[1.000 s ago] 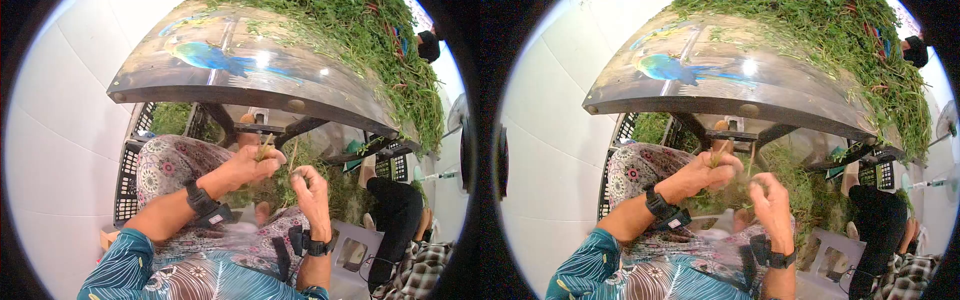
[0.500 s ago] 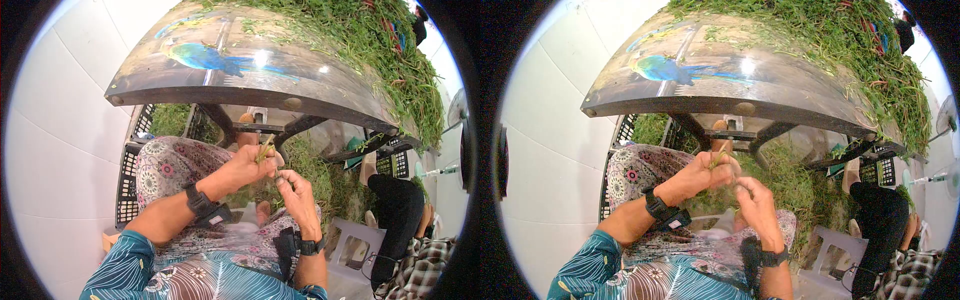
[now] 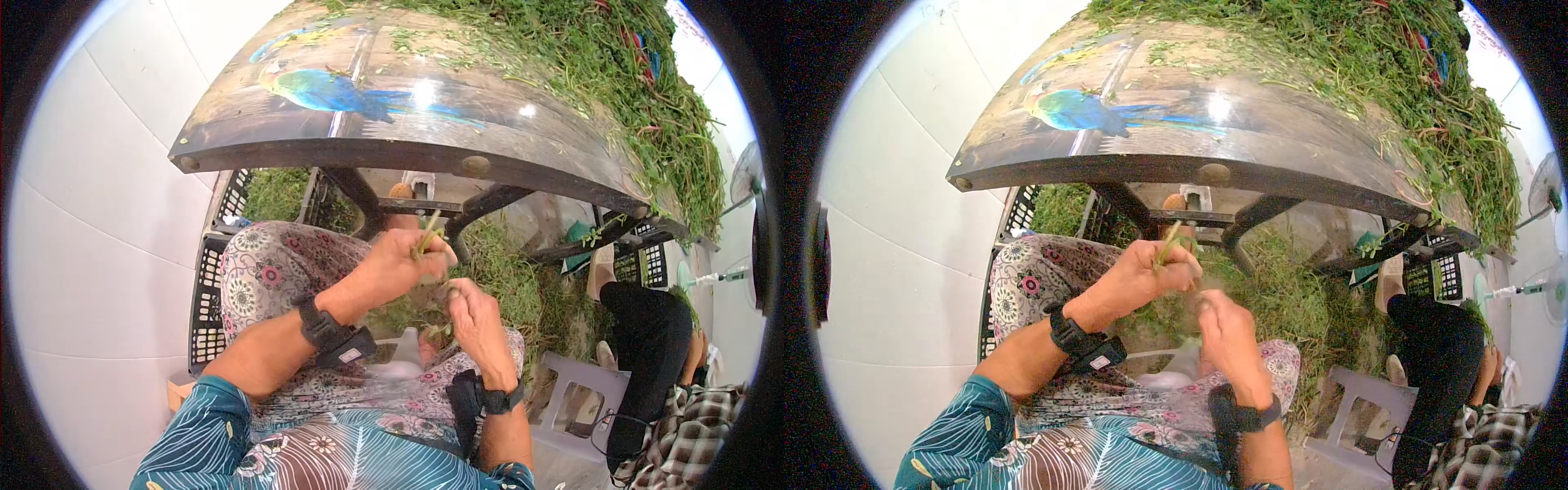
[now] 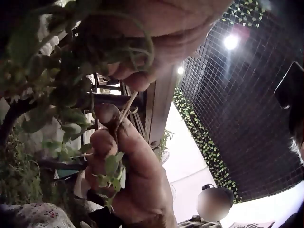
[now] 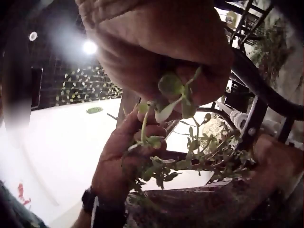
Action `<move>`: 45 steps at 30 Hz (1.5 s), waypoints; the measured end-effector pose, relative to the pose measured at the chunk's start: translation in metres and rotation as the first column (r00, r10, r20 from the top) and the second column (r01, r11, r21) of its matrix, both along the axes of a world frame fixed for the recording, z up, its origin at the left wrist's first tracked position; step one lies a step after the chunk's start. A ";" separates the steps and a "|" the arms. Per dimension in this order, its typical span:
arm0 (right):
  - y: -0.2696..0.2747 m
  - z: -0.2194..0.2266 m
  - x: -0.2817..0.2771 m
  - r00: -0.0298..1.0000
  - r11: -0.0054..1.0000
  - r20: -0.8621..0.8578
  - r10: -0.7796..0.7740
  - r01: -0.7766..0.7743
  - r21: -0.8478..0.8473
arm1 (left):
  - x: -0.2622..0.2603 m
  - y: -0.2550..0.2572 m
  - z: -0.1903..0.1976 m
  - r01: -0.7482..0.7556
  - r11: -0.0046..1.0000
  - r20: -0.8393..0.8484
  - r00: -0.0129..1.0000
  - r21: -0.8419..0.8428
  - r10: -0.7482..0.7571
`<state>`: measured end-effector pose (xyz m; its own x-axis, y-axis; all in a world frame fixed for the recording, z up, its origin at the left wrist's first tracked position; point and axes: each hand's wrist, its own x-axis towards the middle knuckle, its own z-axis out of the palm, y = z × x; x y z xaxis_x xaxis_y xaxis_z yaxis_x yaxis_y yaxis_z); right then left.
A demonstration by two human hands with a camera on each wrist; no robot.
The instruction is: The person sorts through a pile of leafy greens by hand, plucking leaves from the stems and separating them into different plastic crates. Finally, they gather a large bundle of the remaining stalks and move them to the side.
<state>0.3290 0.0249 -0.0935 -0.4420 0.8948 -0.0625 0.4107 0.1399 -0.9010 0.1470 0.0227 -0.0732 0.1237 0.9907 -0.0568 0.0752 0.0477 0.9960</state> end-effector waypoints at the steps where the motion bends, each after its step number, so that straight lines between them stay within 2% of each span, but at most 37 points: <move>1: 0.003 -0.007 0.000 0.997 0.997 -0.005 -0.073 0.073 0.028 | 0.002 -0.003 0.001 0.065 0.998 0.032 0.997 0.008 -0.065; 2: 0.009 -0.017 0.000 0.989 0.987 -0.012 -0.147 0.148 0.057 | 0.006 -0.007 0.004 0.130 0.991 0.064 0.989 0.019 -0.131; 3: 0.024 -0.045 0.010 0.981 0.937 -0.016 -0.192 0.188 0.293 | 0.009 -0.010 0.010 0.194 0.980 0.095 0.976 0.032 -0.196; 4: 0.034 -0.062 0.024 0.899 0.948 -0.301 -0.318 0.309 -0.077 | 0.009 -0.012 0.017 0.183 0.983 0.095 0.978 0.028 -0.185; 5: 0.043 -0.075 0.039 0.713 0.846 -0.491 -0.501 0.285 -0.450 | 0.008 -0.012 0.025 0.173 0.985 0.095 0.980 0.025 -0.175; 6: 0.048 -0.081 0.049 0.464 0.657 -0.542 -0.700 0.120 -0.745 | 0.007 -0.012 0.029 0.162 0.987 0.094 0.982 0.021 -0.163; 7: 0.047 -0.076 0.055 0.408 0.651 -0.592 -0.696 0.008 -0.759 | 0.006 -0.010 0.028 0.105 0.992 0.225 0.970 -0.067 -0.088; 9: 0.041 -0.060 0.065 0.283 0.626 -0.664 -0.692 -0.220 -0.748 | -0.004 -0.005 0.022 0.098 0.979 0.402 0.916 -0.181 -0.018; 11: 0.039 -0.043 0.061 0.225 0.561 -0.595 -0.772 -0.199 -0.804 | -0.007 -0.003 0.023 0.172 0.941 0.593 0.804 -0.292 0.037; 12: 0.037 -0.033 0.057 0.191 0.527 -0.558 -0.808 -0.191 -0.828 | -0.007 -0.003 0.024 0.196 0.936 0.604 0.797 -0.292 0.021; 13: 0.033 -0.020 0.049 0.228 0.536 -0.543 -0.808 -0.099 -0.839 | -0.008 -0.004 0.024 0.222 0.931 0.614 0.789 -0.292 0.004; 16: 0.027 -0.009 0.034 0.426 0.664 -0.648 -0.631 -0.136 -0.735 | -0.007 -0.006 0.027 0.256 0.935 0.574 0.815 -0.247 -0.072; 17: 0.023 -0.006 0.025 0.518 0.693 -0.589 -0.621 0.012 -0.721 | -0.006 -0.006 0.028 0.264 0.938 0.548 0.830 -0.223 -0.103; 20: 0.023 0.001 0.014 0.611 0.723 -0.672 -0.418 -0.225 -0.653 | -0.004 -0.009 0.027 0.320 0.915 0.559 0.818 -0.247 -0.136; 21: 0.021 0.009 0.006 0.652 0.739 -0.654 -0.382 -0.209 -0.641 | -0.003 -0.010 0.025 0.325 0.919 0.517 0.839 -0.225 -0.170; 23: 0.021 0.012 -0.003 0.824 0.830 -0.535 -0.186 -0.159 -0.534 | -0.003 -0.011 0.021 0.333 0.925 0.426 0.874 -0.181 -0.232; 24: 0.021 0.014 -0.006 0.890 0.870 -0.448 -0.089 -0.150 -0.470 | -0.003 -0.011 0.023 0.329 0.928 0.434 0.872 -0.175 -0.228; 25: 0.019 0.016 -0.010 0.885 0.864 -0.443 -0.139 -0.110 -0.491 | -0.003 -0.011 0.027 0.324 0.931 0.443 0.869 -0.167 -0.223; 29: 0.019 0.015 0.001 0.968 0.914 -0.242 -0.067 -0.038 -0.405 | -0.005 -0.006 0.025 0.199 0.960 0.456 0.885 -0.195 -0.091; 31: 0.016 0.013 0.005 0.983 0.922 -0.178 -0.044 -0.028 -0.387 | -0.007 -0.004 0.020 0.200 0.953 0.480 0.875 -0.229 -0.069; 34: 0.015 0.001 0.000 0.993 0.992 -0.093 0.075 -0.084 -0.095 | -0.001 -0.006 0.018 0.169 0.949 0.426 0.904 -0.266 -0.041; 35: 0.014 0.003 -0.001 0.994 0.997 0.086 0.066 -0.068 0.024 | 0.001 -0.008 0.017 0.150 0.950 0.391 0.920 -0.275 -0.032; 38: 0.018 -0.010 -0.004 0.982 0.980 -0.004 -0.189 0.189 0.056 | 0.001 -0.007 0.001 0.234 0.950 0.425 0.896 -0.207 -0.128; 39: 0.024 -0.010 0.000 0.968 0.968 -0.060 -0.245 0.240 -0.078 | 0.001 -0.007 0.003 0.227 0.948 0.430 0.896 -0.224 -0.113; 40: 0.030 -0.014 0.010 0.885 0.907 -0.272 -0.377 0.294 -0.301 | 0.000 -0.007 0.007 0.220 0.945 0.436 0.895 -0.242 -0.097; 41: 0.037 -0.021 0.022 0.735 0.809 -0.428 -0.526 0.278 -0.517 | -0.002 -0.007 0.010 0.214 0.942 0.442 0.893 -0.261 -0.080; 42: 0.042 -0.023 0.029 0.535 0.687 -0.511 -0.673 0.194 -0.701 | -0.003 -0.007 0.013 0.182 0.942 0.437 0.899 -0.282 -0.043; 43: 0.043 -0.024 0.035 0.452 0.668 -0.530 -0.717 0.229 -0.708 | -0.005 -0.006 0.017 0.150 0.941 0.431 0.902 -0.303 -0.006; 45: 0.037 -0.022 0.045 0.482 0.746 -0.630 -0.609 0.077 -0.662 | -0.007 -0.004 0.014 0.090 0.945 0.426 0.903 -0.316 0.057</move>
<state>0.3739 0.0618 -0.1152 -0.1987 0.9195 -0.3391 -0.5775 -0.3894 -0.7176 0.1405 0.0182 -0.0588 0.2244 0.9245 -0.3082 -0.3466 0.3713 0.8614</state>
